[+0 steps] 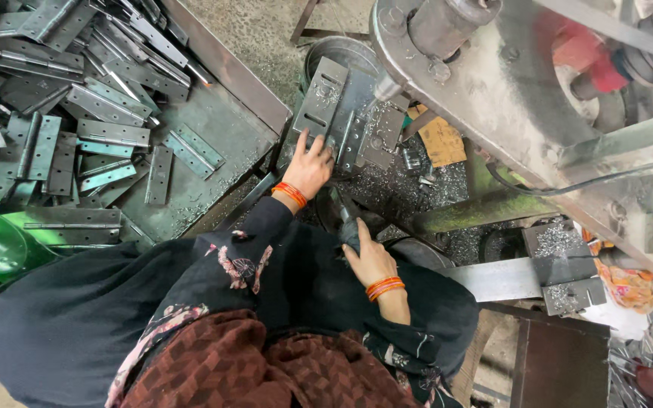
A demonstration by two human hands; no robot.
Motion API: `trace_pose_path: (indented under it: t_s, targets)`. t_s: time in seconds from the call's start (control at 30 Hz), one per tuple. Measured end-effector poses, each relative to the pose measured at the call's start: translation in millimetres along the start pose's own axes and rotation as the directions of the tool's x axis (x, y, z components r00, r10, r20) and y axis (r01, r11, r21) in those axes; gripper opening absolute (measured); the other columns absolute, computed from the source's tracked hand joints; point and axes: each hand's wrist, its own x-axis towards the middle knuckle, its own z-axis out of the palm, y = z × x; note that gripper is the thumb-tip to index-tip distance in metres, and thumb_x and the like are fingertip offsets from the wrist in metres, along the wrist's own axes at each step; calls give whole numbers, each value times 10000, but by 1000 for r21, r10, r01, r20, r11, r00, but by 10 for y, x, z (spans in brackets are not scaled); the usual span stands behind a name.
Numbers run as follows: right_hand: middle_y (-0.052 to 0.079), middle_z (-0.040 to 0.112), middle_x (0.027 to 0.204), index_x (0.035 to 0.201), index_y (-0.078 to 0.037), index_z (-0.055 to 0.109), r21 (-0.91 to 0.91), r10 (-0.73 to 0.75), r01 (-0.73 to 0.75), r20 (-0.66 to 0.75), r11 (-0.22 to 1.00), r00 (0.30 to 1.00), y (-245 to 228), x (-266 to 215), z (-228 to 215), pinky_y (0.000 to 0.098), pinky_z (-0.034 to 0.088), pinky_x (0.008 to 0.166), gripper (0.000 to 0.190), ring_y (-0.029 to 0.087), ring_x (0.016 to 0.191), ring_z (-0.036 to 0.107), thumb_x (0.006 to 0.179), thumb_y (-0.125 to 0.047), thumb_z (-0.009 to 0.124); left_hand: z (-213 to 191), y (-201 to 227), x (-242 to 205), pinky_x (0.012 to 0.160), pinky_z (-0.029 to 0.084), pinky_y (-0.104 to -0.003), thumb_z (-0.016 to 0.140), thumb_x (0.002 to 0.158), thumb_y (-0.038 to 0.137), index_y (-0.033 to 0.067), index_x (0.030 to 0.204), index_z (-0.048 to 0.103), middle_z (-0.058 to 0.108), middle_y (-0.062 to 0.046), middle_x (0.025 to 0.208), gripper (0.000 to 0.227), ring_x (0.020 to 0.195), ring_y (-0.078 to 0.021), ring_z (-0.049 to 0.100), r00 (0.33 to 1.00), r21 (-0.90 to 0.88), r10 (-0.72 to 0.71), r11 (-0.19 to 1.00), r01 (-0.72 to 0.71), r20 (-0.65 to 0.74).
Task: The person repeatedly picks up metal brackets from a pile, places them into a press machine, and operates the lever to punch holes. The person then removes the processed brackets and places them back into the pile.
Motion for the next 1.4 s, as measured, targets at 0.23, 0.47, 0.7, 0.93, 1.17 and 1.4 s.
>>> trace_pose_path:
  t_s: [0.23, 0.47, 0.7, 0.93, 1.17, 1.4]
  targets:
    - [219, 707, 1184, 1498, -230, 492, 22, -84, 87, -110, 996, 990, 141, 195, -353, 530, 527, 901, 648, 435, 1071, 671, 944, -562, 542, -569, 29, 166, 1177, 323, -553, 675, 884, 192, 63, 978, 752, 704, -60, 1102, 177, 1186, -267, 561, 981, -243, -84, 969, 40, -174]
    - [111, 741, 1150, 1443, -134, 563, 416, -8, 197, -414, 888, 910, 237, 808, -569, 384, 560, 706, 619, 223, 745, 696, 881, -313, 751, -602, -17, 425, 802, 537, -415, 810, 810, 156, 48, 1001, 789, 684, -120, 928, 221, 848, -313, 661, 781, -769, -613, 440, 463, 120]
    - [63, 725, 1002, 1238, -43, 672, 771, 97, 569, -614, 284, 783, 356, 1263, -622, 336, 583, 650, 322, 122, 797, 685, 946, -82, 801, -57, -109, 846, 892, 524, -370, 822, 863, 212, 59, 1127, 780, 750, -102, 1122, 308, 993, -222, 673, 817, -927, -444, -117, 355, 369]
    - [163, 620, 1116, 1175, -71, 688, -104, -431, 456, -559, 884, 708, -86, 1403, -232, 462, 512, 920, 411, 374, 1105, 598, 774, -10, 753, -123, -183, 464, 1085, 300, -716, 730, 785, 177, 116, 1282, 679, 529, -121, 1467, 504, 1401, -378, 381, 897, -67, -375, 914, 400, 235]
    - [216, 620, 1323, 1327, -9, 625, 26, -522, 581, -409, 814, 749, -208, 1268, -263, 448, 505, 1027, 535, 414, 1195, 607, 811, -106, 733, 82, 71, 208, 1123, 134, -802, 575, 933, 230, 137, 1261, 688, 535, -48, 1465, 360, 1507, -384, 270, 871, -31, -159, 980, 196, 464]
    - [203, 632, 1302, 1512, -95, 404, -89, -136, 130, -61, 987, 989, -23, 575, 168, 509, 539, 927, 787, 428, 1129, 650, 856, -378, 734, 446, -90, 399, 1125, 119, -800, 534, 961, 239, 163, 1189, 749, 592, 20, 1430, 323, 1508, -353, 291, 908, 16, -100, 995, 103, 407]
